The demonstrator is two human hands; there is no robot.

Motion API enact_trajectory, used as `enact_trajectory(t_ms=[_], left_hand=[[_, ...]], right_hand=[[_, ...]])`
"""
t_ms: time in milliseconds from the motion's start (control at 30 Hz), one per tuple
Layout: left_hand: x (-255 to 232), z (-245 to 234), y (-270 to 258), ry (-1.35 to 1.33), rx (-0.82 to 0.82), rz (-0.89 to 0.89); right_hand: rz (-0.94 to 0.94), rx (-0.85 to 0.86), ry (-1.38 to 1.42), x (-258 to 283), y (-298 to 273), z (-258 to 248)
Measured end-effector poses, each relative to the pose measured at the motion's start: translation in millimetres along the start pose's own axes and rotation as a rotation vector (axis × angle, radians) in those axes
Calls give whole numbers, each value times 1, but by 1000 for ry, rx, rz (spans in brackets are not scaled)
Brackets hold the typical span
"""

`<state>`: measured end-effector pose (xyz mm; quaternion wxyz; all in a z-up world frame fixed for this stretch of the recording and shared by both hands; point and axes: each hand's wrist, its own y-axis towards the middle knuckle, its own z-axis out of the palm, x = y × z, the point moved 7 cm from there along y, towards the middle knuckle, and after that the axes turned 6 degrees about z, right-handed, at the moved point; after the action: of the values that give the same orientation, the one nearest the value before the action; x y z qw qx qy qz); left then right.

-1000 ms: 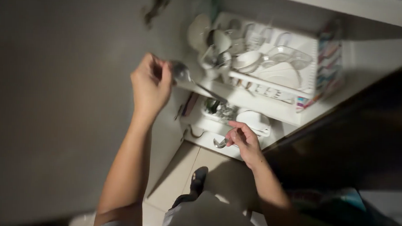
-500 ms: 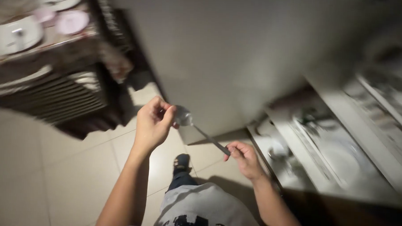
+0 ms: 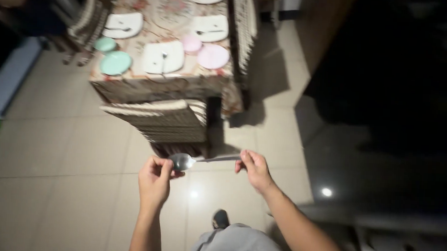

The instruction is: The recorder is setting a dining table with bowls, plates, spoons, and forks taken from a cupboard.

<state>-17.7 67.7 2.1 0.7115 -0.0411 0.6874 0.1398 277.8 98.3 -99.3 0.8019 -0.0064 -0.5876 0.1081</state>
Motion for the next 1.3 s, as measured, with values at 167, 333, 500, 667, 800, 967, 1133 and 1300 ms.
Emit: enact_trajectory(t_ms=[167, 333, 500, 667, 800, 967, 1133, 1300], left_hand=[[44, -21, 74, -26, 5, -78], [82, 28, 134, -117, 4, -214], [108, 116, 211, -159, 96, -202], [152, 240, 301, -105, 197, -241], [156, 355, 383, 36, 340, -211], [169, 452, 457, 36, 451, -246], [204, 523, 556, -49, 476, -232], [221, 591, 682, -163, 450, -155]], right_hand=[[-35, -43, 40, 35, 149, 28], [-107, -10, -48, 60, 239, -2], [-40, -145, -107, 82, 314, -86], [-8, -244, -107, 118, 398, -206], [-31, -340, -117, 176, 470, -305], [-50, -325, -40, 235, 565, -357], [-8, -222, -134, 265, 683, -372], [-9, -63, -257, 296, 812, -382]])
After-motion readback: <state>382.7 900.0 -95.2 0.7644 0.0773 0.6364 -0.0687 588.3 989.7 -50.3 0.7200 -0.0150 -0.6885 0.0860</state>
